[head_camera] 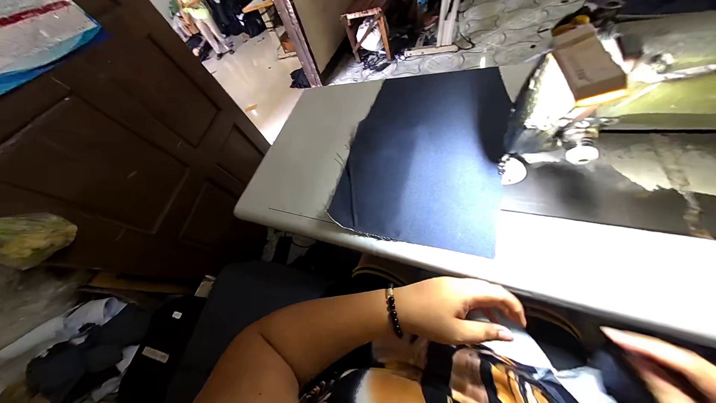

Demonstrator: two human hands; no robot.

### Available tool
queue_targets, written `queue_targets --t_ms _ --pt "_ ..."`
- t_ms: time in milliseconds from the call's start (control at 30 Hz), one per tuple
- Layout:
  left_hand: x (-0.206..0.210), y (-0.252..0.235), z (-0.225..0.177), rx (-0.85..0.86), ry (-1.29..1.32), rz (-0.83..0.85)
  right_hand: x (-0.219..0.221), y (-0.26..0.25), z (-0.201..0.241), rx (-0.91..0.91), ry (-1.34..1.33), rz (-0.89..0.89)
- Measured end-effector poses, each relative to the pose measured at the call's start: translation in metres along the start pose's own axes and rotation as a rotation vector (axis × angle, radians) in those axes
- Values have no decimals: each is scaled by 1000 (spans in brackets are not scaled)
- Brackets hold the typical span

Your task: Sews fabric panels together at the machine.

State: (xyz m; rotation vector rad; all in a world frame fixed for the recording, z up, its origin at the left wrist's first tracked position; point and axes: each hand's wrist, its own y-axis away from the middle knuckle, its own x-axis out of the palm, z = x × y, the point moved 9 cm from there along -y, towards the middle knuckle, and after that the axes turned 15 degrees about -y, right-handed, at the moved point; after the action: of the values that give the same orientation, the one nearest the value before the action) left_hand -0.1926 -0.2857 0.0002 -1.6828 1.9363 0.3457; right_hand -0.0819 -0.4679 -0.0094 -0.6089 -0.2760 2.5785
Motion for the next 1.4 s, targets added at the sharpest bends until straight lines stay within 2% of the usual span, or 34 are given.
queue_targets --t_ms 100,233,333,433,533,600,667,767,867,967,1233,1400 --pt "-4 -15 -11 -105 -56 -45 46 -57 24 -91 37 -150" --pt "-37 2 -2 -16 -124 -340 75 -101 31 -88 -185 -134" --pt "-65 34 19 -75 -208 -504 106 -101 -2 75 -427 -46" --pt "-95 61 41 -204 -312 -602 122 -76 -29 209 -384 16" --pt "-127 53 41 -211 -444 -603 101 -79 -20 111 -433 -48" --pt "-152 23 35 -160 -583 -613 84 -96 -6 10 -396 -39" --pt "-173 -19 41 -173 -739 -591 74 -109 -2 -26 -250 9" --pt "-178 -78 72 -347 -816 -404 70 -121 -11 -51 102 20" --pt "-168 -113 105 -467 -821 -245 71 -122 -19 -169 274 -85" --pt "-160 -125 121 -513 -831 -200 75 -118 -22 -204 308 -115" --pt "-152 -137 127 -448 -832 -242 80 -121 -18 -311 292 -67" --pt "-146 -134 127 -310 -873 -350 81 -121 -19 -293 309 -64"
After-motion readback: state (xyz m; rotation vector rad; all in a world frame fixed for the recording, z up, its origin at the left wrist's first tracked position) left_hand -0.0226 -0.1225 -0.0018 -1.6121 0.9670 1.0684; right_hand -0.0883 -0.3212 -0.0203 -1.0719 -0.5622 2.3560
